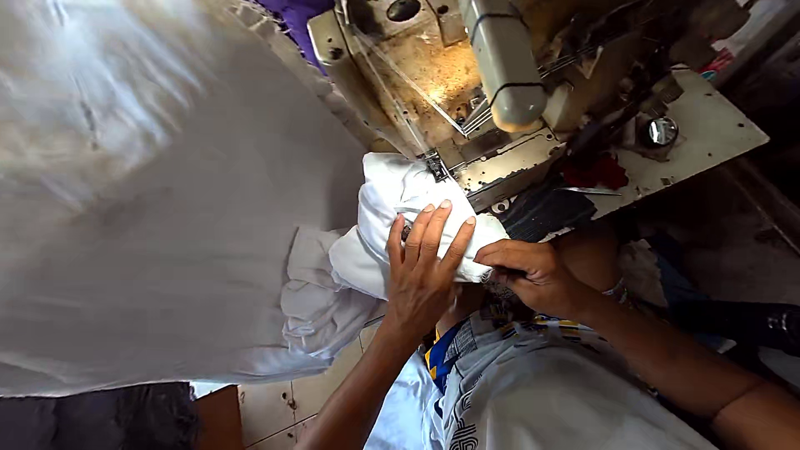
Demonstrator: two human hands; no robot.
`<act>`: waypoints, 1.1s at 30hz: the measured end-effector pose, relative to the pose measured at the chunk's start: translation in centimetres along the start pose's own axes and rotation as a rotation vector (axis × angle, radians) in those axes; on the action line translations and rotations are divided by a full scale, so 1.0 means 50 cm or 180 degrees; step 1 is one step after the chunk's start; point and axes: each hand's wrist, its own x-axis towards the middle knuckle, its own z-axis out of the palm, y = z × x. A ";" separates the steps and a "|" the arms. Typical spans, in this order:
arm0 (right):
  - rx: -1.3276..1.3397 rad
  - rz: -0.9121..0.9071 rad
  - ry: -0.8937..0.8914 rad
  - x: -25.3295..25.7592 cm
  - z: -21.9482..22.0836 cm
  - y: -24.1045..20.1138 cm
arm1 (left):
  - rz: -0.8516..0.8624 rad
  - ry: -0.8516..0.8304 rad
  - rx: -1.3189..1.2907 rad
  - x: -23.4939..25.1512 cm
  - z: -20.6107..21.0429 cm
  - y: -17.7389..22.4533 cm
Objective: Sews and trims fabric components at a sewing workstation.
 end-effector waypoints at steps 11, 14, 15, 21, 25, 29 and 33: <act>0.0382 0.0421 0.0277 -0.013 -0.008 -0.003 | -0.0070 0.0045 0.0428 0.022 -0.042 -0.020; 0.0434 0.0479 0.0367 -0.007 -0.006 0.001 | -0.0015 0.0044 0.0410 0.033 -0.042 -0.029; 0.0453 0.0497 0.0395 -0.003 -0.006 0.002 | -0.0014 0.0057 0.0405 0.037 -0.041 -0.033; 0.0483 0.0486 0.0540 0.047 0.001 0.025 | 0.0075 0.0072 0.0400 0.067 -0.033 -0.086; 0.0500 0.0423 0.0590 0.088 0.006 0.041 | 0.0151 0.0030 0.0390 0.093 -0.031 -0.130; 0.0546 0.0403 0.0624 0.126 0.011 0.040 | 0.0178 0.0051 0.0361 0.112 -0.030 -0.163; 0.0518 0.0233 0.0658 0.151 0.015 0.045 | 0.0384 -0.0223 -0.0098 0.126 -0.072 -0.163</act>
